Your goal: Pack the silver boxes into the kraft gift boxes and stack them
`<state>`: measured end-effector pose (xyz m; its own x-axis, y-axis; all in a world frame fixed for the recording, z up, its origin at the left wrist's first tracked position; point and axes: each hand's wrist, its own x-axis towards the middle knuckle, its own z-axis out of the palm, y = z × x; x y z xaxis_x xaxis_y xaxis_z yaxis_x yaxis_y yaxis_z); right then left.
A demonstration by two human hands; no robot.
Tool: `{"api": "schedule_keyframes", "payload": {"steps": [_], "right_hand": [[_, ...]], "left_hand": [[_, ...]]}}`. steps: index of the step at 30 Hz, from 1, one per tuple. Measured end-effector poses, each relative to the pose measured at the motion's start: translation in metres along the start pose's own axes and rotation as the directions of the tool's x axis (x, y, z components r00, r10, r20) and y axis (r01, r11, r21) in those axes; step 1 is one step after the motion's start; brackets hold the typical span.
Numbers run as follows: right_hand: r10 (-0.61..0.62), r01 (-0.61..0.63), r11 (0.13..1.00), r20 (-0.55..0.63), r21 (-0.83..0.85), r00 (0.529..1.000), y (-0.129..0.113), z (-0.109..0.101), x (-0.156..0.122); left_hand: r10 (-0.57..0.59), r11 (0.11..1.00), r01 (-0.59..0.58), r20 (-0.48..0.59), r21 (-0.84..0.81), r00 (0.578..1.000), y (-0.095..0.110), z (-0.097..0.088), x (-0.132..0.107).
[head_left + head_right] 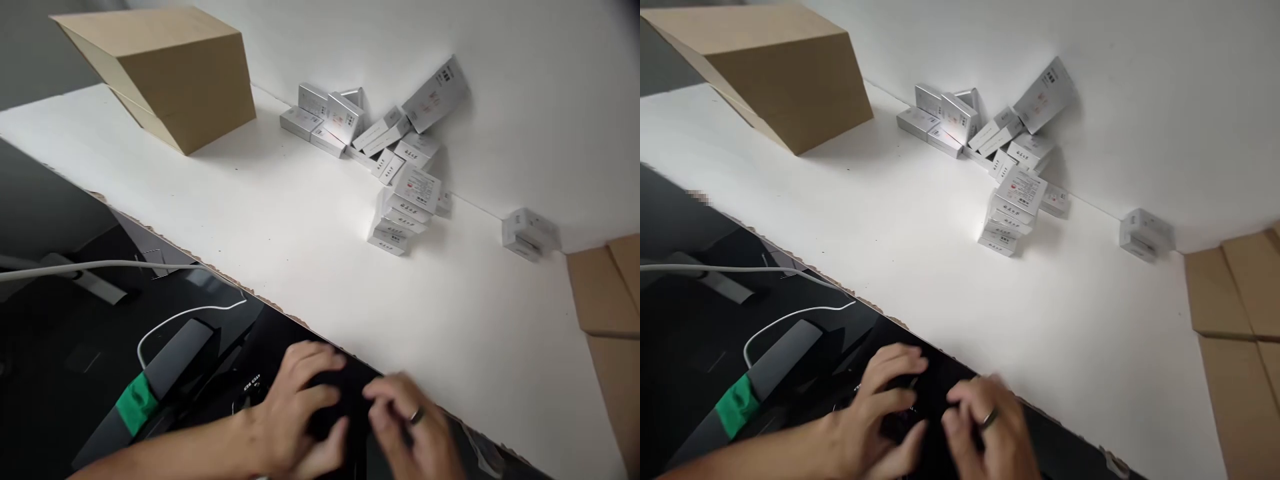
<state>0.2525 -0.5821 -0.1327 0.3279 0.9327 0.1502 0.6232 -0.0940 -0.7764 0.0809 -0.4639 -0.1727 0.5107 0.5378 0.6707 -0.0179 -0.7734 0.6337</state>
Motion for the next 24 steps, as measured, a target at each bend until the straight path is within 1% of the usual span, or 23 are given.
{"api": "schedule_keyframes", "payload": {"steps": [1, 2, 3, 4, 5, 6, 7, 8, 10, 12, 14, 17, 21, 24], "right_hand": [[0.011, -0.01, 0.999, 0.009, -0.053, 1.0, 0.006, -0.018, 0.019], [0.081, -0.086, 0.992, -0.051, -0.098, 0.995, 0.016, -0.034, 0.039], [0.17, -0.181, 0.977, -0.099, -0.116, 0.98, 0.028, -0.047, 0.06], [0.236, -0.257, 0.959, -0.165, -0.118, 0.958, 0.042, -0.056, 0.082], [0.277, -0.306, 0.946, -0.225, -0.104, 0.934, 0.057, -0.061, 0.103], [0.278, -0.31, 0.947, -0.265, -0.089, 0.923, 0.071, -0.062, 0.123], [0.27, -0.305, 0.948, -0.285, -0.086, 0.92, 0.084, -0.059, 0.142], [0.256, -0.293, 0.952, -0.289, -0.09, 0.922, 0.095, -0.052, 0.159], [0.235, -0.267, 0.959, -0.264, -0.091, 0.935, 0.11, -0.035, 0.184], [0.224, -0.252, 0.964, -0.251, -0.087, 0.942, 0.117, -0.017, 0.2], [0.216, -0.241, 0.968, -0.252, -0.073, 0.943, 0.119, -0.004, 0.211], [0.195, -0.212, 0.976, -0.255, -0.043, 0.947, 0.117, 0.006, 0.229], [0.125, -0.127, 0.992, -0.209, 0.004, 0.97, 0.111, 0.014, 0.258], [0.082, -0.074, 0.995, -0.134, 0.063, 0.988, 0.106, 0.024, 0.271]], "left_hand": [[0.046, 0.999, -0.046, -0.019, 0.015, 0.999, 0.002, 0.017, 0.028], [0.056, 0.997, -0.056, 0.0, 0.055, 0.998, 0.005, 0.032, 0.055], [0.031, 0.993, -0.033, 0.018, 0.115, 0.999, 0.008, 0.045, 0.077], [0.023, 0.99, -0.029, 0.044, 0.139, 0.999, 0.011, 0.054, 0.094], [0.023, 0.99, -0.031, 0.059, 0.136, 0.998, 0.015, 0.061, 0.104], [0.038, 0.992, -0.045, 0.063, 0.114, 0.997, 0.019, 0.064, 0.109], [0.067, 0.995, -0.072, 0.063, 0.074, 0.996, 0.024, 0.066, 0.108], [0.095, 0.995, -0.097, 0.063, 0.026, 0.994, 0.028, 0.065, 0.101], [0.129, 0.99, -0.124, 0.076, -0.067, 0.989, 0.034, 0.061, 0.08], [0.129, 0.981, -0.113, 0.094, -0.158, 0.987, 0.035, 0.058, 0.054], [0.119, 0.964, -0.097, 0.074, -0.247, 0.99, 0.033, 0.057, 0.033], [0.106, 0.944, -0.095, 0.02, -0.317, 0.994, 0.024, 0.056, 0.014], [0.081, 0.924, -0.096, -0.057, -0.371, 0.995, 0.014, 0.048, 0.005], [0.071, 0.91, -0.091, -0.064, -0.405, 0.995, 0.012, 0.044, 0.002]]}}
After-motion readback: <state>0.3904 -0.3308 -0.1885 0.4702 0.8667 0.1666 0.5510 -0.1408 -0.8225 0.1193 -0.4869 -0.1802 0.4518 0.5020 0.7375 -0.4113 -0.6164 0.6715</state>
